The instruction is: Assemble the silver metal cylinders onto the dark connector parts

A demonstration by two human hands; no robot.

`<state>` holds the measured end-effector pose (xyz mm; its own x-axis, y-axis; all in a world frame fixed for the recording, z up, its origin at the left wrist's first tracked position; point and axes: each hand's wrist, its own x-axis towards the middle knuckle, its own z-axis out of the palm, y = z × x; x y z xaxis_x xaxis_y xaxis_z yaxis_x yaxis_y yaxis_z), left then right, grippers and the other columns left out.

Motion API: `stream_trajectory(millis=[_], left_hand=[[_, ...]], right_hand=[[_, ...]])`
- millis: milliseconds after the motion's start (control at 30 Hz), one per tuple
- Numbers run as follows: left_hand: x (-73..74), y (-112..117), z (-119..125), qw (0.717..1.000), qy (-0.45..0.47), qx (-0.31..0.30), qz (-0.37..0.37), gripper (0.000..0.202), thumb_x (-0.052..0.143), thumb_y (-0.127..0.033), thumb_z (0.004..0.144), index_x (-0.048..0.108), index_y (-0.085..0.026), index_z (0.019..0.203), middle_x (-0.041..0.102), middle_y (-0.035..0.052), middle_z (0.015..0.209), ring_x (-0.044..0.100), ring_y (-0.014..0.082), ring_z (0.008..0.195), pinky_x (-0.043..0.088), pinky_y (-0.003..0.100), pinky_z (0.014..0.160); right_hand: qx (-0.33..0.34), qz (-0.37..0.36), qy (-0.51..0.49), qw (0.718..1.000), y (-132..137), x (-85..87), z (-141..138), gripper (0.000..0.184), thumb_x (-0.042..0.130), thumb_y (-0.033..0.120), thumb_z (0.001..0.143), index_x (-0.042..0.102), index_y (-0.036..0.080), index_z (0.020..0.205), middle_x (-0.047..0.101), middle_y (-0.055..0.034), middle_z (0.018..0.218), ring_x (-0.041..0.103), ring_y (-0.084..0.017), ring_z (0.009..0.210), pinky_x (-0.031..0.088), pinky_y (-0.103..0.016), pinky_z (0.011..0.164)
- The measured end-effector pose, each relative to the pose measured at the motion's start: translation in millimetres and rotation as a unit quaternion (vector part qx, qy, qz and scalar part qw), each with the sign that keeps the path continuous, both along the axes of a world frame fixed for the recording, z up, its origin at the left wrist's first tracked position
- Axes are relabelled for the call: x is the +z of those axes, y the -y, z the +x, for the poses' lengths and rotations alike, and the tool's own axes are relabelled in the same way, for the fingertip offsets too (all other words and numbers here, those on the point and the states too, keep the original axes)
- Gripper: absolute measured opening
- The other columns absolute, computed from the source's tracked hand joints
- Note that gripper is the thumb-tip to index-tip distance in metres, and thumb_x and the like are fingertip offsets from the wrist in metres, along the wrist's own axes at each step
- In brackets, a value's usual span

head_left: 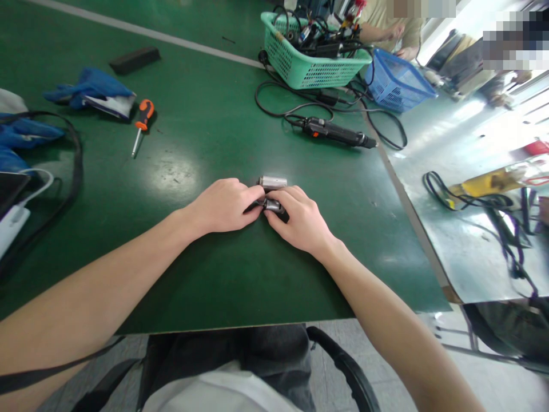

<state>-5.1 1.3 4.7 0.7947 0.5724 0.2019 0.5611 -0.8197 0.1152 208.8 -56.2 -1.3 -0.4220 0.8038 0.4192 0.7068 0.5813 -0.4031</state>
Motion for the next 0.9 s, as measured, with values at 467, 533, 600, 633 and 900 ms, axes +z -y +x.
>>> stream_trajectory(millis=[467, 533, 600, 633, 900], left_hand=[[-1.9, -0.7, -0.3, 1.0, 0.008, -0.013, 0.01, 0.024, 0.048, -0.035, 0.097, 0.066, -0.02, 0.093, 0.071, 0.0037, 0.074, 0.065, 0.0198, 0.066, 0.042, 0.032, 0.065], [-2.4, -1.0, -0.5, 1.0, 0.009, -0.015, 0.012, 0.024, 0.048, -0.035, 0.097, 0.066, -0.019, 0.091, 0.07, 0.0035, 0.073, 0.065, 0.0194, 0.065, 0.043, 0.032, 0.065], [-2.8, -1.0, -0.8, 1.0, 0.011, -0.019, 0.011, 0.025, 0.048, -0.035, 0.097, 0.066, -0.02, 0.09, 0.07, 0.0033, 0.072, 0.065, 0.0194, 0.065, 0.043, 0.032, 0.066], [-2.9, -0.9, -1.0, 1.0, 0.012, -0.02, 0.01, 0.025, 0.047, -0.035, 0.097, 0.066, -0.02, 0.09, 0.07, 0.0032, 0.072, 0.065, 0.0194, 0.065, 0.044, 0.032, 0.066], [-2.7, -0.3, -1.3, 1.0, 0.016, -0.018, 0.011, 0.025, 0.047, -0.034, 0.097, 0.065, -0.02, 0.089, 0.069, 0.003, 0.072, 0.065, 0.0198, 0.065, 0.044, 0.034, 0.067]], right_hand=[[0.002, 0.003, -0.006, 1.0, -0.2, 0.0, -0.2, 0.017, 0.061, 0.021, 0.092, 0.064, 0.021, 0.109, 0.071, -0.0104, 0.107, 0.065, -0.028, 0.101, 0.054, -0.045, 0.094], [0.002, 0.006, -0.007, 1.0, -0.2, -0.2, 0.1, 0.017, 0.061, 0.021, 0.092, 0.064, 0.021, 0.108, 0.071, -0.0104, 0.106, 0.065, -0.028, 0.101, 0.055, -0.045, 0.094], [-0.001, 0.006, -0.006, 1.0, -0.1, 0.1, 0.4, 0.016, 0.061, 0.022, 0.092, 0.064, 0.022, 0.108, 0.071, -0.01, 0.106, 0.065, -0.028, 0.1, 0.055, -0.045, 0.094], [-0.002, 0.006, -0.004, 1.0, 0.0, 0.3, 0.6, 0.016, 0.061, 0.022, 0.092, 0.064, 0.022, 0.107, 0.071, -0.0099, 0.105, 0.065, -0.028, 0.1, 0.055, -0.044, 0.093], [-0.005, 0.009, 0.003, 1.0, -0.3, -1.0, 1.1, 0.016, 0.061, 0.022, 0.091, 0.064, 0.021, 0.107, 0.071, -0.0104, 0.105, 0.064, -0.028, 0.099, 0.054, -0.043, 0.093]])
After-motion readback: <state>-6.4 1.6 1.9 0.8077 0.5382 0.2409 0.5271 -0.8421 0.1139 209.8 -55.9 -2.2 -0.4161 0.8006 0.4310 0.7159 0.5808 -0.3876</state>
